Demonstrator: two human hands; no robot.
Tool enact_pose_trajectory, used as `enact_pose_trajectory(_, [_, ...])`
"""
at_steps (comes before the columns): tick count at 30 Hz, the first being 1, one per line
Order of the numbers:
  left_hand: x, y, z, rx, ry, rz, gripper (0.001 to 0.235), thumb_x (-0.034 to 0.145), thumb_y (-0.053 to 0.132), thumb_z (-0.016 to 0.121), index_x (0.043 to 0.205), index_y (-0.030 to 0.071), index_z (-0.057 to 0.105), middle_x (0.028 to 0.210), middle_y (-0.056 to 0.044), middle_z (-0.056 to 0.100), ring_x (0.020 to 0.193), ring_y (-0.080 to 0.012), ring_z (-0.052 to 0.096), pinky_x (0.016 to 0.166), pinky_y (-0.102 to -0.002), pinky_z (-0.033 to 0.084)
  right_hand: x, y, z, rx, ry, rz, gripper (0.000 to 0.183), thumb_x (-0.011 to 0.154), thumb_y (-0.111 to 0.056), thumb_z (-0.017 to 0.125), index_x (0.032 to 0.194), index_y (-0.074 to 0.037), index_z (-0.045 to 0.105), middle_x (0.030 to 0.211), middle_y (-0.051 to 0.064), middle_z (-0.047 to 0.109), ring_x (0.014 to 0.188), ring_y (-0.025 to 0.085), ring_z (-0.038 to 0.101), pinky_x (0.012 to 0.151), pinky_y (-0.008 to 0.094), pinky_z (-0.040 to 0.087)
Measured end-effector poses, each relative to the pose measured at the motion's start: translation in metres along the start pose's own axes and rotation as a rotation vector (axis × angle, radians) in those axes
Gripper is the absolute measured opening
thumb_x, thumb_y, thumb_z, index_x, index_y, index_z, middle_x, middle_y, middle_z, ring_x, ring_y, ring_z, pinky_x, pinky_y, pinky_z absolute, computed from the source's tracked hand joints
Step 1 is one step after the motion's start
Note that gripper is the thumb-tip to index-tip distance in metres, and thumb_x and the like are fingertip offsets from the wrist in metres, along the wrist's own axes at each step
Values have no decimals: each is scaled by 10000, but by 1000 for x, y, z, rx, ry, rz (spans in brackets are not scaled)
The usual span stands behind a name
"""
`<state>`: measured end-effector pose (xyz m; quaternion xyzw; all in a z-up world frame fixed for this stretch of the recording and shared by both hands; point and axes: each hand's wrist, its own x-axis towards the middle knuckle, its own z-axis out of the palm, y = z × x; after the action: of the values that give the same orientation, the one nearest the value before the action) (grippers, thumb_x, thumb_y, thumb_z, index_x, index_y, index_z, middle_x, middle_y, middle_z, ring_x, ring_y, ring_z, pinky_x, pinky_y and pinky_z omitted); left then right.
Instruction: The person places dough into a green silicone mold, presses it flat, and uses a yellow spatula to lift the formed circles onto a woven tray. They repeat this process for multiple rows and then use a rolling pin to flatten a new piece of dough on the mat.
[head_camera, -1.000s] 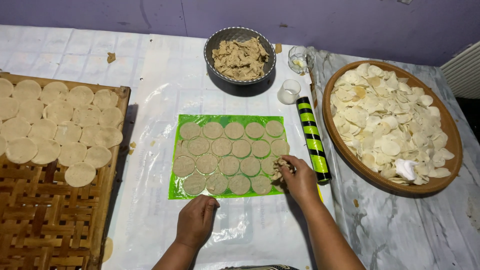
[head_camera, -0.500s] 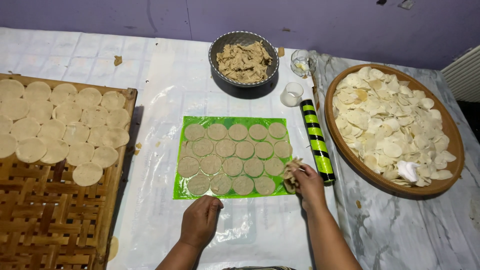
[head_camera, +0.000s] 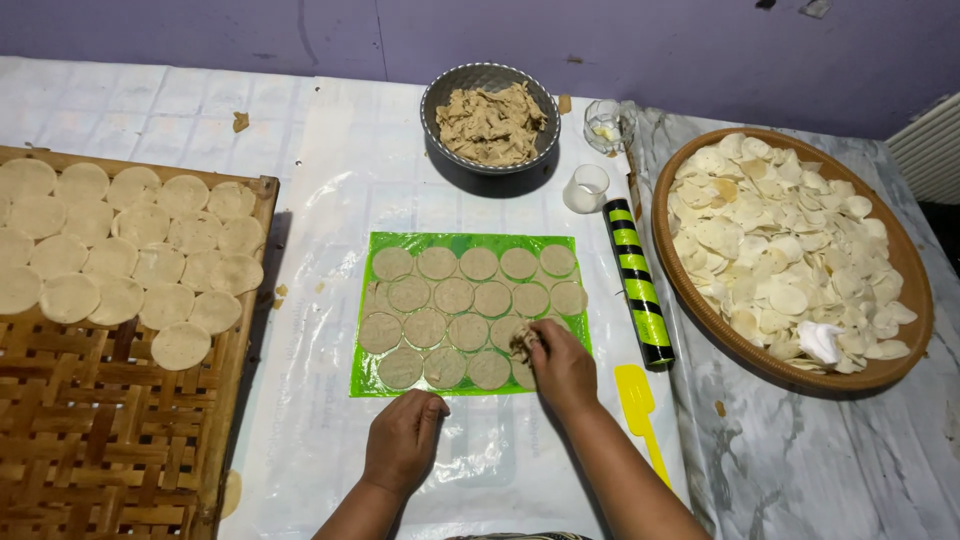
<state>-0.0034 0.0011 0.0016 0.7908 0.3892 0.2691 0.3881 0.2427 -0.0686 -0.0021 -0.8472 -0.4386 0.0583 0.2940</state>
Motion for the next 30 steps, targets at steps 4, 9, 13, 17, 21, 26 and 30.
enact_pose_trajectory(4, [0, -1, -1, -5, 6, 3, 300, 988, 284, 515, 812, 132, 704, 784, 20, 724, 693, -199, 657, 663, -333, 510, 38, 57, 7, 947, -85, 430, 279, 914, 25, 688, 1187, 23, 630, 1081, 180, 761, 833, 199, 701, 702, 268, 565])
enact_pose_trajectory(9, [4, 6, -7, -164, -12, -126, 286, 978, 250, 527, 817, 108, 715, 751, -5, 712, 646, -185, 648, 632, -311, 508, 31, 81, -17, 1846, -174, 500, 126, 989, -55, 551, 1108, -25, 576, 836, 118, 622, 701, 184, 581, 643, 311, 515])
enact_pose_trajectory(13, [25, 26, -1, -242, -102, -258, 289, 989, 247, 535, 958, 50, 744, 882, -53, 748, 765, -169, 740, 709, -295, 588, 12, 73, -21, 1825, -130, 760, 345, 980, -184, 582, 1286, -27, 614, 1186, 110, 688, 1034, 211, 686, 894, 334, 575])
enact_pose_trajectory(17, [47, 25, 33, -1046, -425, -534, 525, 1014, 305, 473, 1334, -91, 599, 1229, -225, 707, 1052, -268, 713, 937, -355, 619, -9, 39, -21, 1872, -307, 583, 403, 916, -74, 546, 1308, 11, 585, 1185, 154, 667, 1025, 249, 645, 959, 366, 509])
enact_pose_trajectory(21, [47, 49, 30, -1244, -498, -763, 431, 964, 164, 648, 1313, -89, 638, 1154, -184, 709, 986, -198, 689, 876, -282, 603, -18, 20, -16, 1762, -357, 479, 512, 900, 18, 474, 1411, 27, 504, 1292, 199, 616, 1093, 277, 602, 974, 369, 475])
enact_pose_trajectory(26, [40, 28, 38, -1196, -374, -777, 157, 952, 35, 697, 1083, -44, 667, 926, -137, 689, 810, -190, 675, 770, -286, 594, -23, 1, -25, 1667, -330, 438, 589, 941, 13, 510, 1523, 0, 421, 1410, 202, 582, 1201, 289, 592, 1013, 369, 463])
enact_pose_trajectory(30, [40, 18, 38, -1019, -257, -599, 105, 939, 84, 716, 996, -3, 699, 835, -71, 674, 728, -124, 605, 733, -247, 524, -23, -13, -32, 1347, -264, 274, 457, 951, -17, 587, 1400, 26, 515, 1329, 179, 630, 1191, 253, 589, 1020, 351, 447])
